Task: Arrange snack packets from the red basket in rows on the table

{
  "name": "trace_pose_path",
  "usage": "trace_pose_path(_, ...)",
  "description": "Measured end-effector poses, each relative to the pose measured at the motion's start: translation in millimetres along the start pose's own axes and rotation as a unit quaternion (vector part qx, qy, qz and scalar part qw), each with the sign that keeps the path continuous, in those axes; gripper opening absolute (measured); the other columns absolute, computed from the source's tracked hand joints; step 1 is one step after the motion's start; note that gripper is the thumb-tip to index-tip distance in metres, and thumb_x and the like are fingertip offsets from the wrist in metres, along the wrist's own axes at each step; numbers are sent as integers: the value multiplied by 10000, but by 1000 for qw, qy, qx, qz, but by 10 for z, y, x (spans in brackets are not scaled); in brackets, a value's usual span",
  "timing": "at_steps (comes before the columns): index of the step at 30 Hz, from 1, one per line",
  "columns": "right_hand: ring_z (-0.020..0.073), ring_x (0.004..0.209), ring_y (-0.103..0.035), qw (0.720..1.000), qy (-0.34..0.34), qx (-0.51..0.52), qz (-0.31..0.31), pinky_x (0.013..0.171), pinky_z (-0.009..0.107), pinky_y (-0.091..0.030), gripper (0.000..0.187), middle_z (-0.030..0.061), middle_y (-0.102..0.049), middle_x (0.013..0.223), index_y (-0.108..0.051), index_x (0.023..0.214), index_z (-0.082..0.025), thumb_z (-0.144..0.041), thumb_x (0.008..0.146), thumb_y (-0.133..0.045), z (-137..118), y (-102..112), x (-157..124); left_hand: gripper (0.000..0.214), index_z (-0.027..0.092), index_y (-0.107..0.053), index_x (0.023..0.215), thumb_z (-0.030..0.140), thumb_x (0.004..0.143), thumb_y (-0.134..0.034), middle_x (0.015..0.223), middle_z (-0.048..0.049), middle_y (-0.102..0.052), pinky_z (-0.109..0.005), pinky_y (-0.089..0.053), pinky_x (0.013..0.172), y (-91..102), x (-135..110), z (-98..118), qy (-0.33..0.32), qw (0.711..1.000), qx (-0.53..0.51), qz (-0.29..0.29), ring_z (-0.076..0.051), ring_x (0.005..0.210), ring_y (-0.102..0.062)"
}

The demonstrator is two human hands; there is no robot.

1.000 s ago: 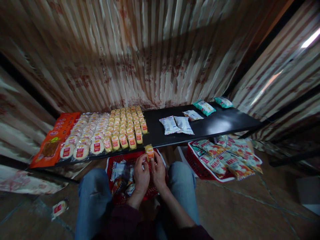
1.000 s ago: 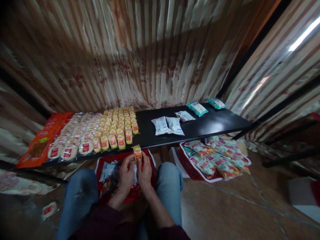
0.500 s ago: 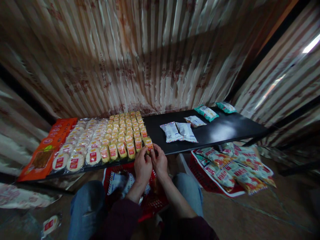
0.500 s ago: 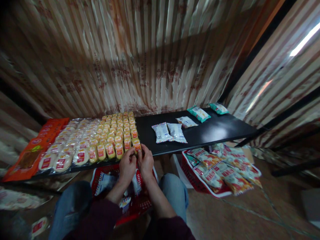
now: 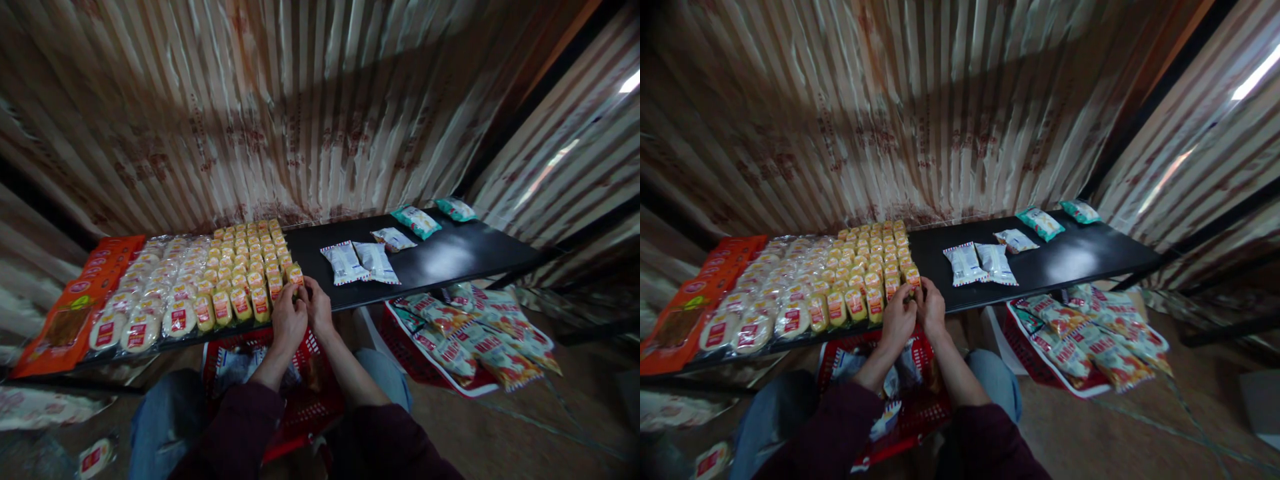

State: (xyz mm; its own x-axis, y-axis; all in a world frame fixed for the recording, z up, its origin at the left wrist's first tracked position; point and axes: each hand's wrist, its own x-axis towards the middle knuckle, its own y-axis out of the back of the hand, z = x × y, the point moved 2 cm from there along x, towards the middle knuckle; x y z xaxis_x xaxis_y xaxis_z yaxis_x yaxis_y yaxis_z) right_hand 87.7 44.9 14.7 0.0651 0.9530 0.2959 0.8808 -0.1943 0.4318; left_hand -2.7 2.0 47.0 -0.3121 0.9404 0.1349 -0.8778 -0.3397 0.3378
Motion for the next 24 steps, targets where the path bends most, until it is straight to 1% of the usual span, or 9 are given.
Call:
trace_pose_path(4,197,850,-644,1000,9,-20,-7,803,304,-494,309,68,-702,1013,-624,1088,-195,-291,859,-439,7,-26,62,478,207,-630,1135,46,705,-497,1260,-59,-621,-374,-364,1087,4,3,-4,-2,1000,2,-5,-214,1198,-540)
trace_pose_path(10,208,853,-636,998,4,-52,-28,779,313,-492,293,70,-698,983,-631,1057,-194,-290,833,-468,40,-81,144,517,176,-591,1225,75,727,-496,1303,-92,-592,-379,-368,1087,-19,-44,-36,-20,1000,11,-21,-232,1207,-539)
trace_pose_path(17,189,828,-615,997,36,-54,-29,770,296,-483,241,67,-663,917,-617,986,-187,-280,846,-445,87,-118,155,454,180,-605,1215,131,781,-480,1314,-84,-586,-369,-337,1113,-56,-50,-72,-10,999,-7,-34,-219,1243,-512)
trace_pose_path(21,217,955,-584,995,66,-69,-14,840,334,-481,251,104,-631,1051,-622,1003,-190,-291,846,-454,135,-123,154,447,151,-593,1234,159,809,-456,1337,-110,-563,-378,-317,1129,-58,-44,-73,-24,999,10,-40,-223,1266,-490)
trace_pose_path(24,229,1019,-572,996,68,-58,-5,913,370,-469,314,117,-631,1112,-623,1070,-184,-315,871,-419,160,-126,179,464,121,-568,1267,173,831,-417,1371,-129,-528,-387,-299,1138,-55,-54,-79,-35,998,34,-45,-223,1294,-461)
